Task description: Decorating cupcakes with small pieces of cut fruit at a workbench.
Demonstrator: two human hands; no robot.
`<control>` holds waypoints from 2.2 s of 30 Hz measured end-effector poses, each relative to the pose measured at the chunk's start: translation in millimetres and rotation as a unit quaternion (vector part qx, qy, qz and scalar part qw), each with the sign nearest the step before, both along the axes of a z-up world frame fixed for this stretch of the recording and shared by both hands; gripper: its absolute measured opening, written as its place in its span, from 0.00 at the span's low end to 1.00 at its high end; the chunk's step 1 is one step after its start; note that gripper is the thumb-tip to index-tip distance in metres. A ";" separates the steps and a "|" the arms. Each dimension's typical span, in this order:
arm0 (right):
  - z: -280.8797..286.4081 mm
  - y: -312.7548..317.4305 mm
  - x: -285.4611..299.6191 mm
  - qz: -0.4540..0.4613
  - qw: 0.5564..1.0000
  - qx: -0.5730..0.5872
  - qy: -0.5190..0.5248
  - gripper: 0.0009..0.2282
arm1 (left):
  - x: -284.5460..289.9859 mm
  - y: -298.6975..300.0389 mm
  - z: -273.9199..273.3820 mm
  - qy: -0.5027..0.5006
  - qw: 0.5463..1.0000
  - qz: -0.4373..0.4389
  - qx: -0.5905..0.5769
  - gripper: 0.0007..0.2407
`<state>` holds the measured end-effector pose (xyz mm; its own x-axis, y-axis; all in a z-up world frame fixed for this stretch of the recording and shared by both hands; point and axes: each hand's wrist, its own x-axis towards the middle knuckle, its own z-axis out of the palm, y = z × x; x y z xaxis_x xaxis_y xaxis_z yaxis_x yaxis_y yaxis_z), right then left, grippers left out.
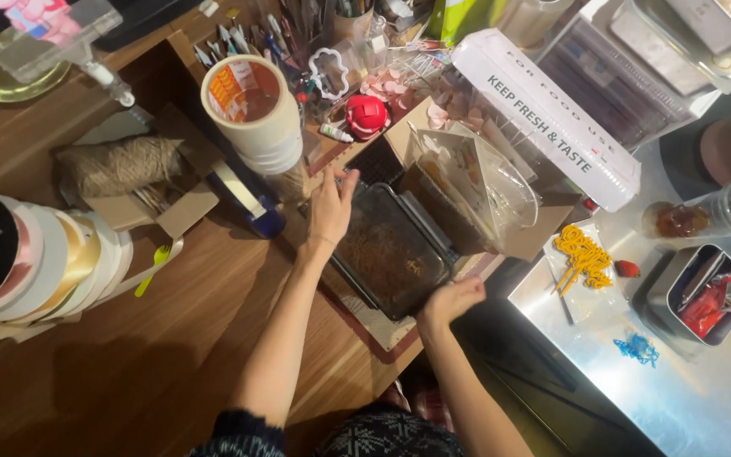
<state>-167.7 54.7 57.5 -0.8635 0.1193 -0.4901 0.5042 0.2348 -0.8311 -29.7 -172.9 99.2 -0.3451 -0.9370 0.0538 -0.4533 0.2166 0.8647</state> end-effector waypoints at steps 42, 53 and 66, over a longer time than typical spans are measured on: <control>-121.4 -21.8 -24.8 0.794 0.373 0.249 0.411 0.19 | 125.1 114.4 -41.6 -0.068 0.967 0.205 -0.136 0.15; -63.7 -29.0 -29.3 0.770 0.549 0.159 0.283 0.19 | -39.1 4.8 -185.1 -0.540 0.797 -0.243 -0.121 0.13; 166.7 373.2 -175.3 0.273 0.955 -0.086 0.080 0.08 | -2.9 -19.6 -138.5 -0.529 0.779 -0.308 -0.138 0.15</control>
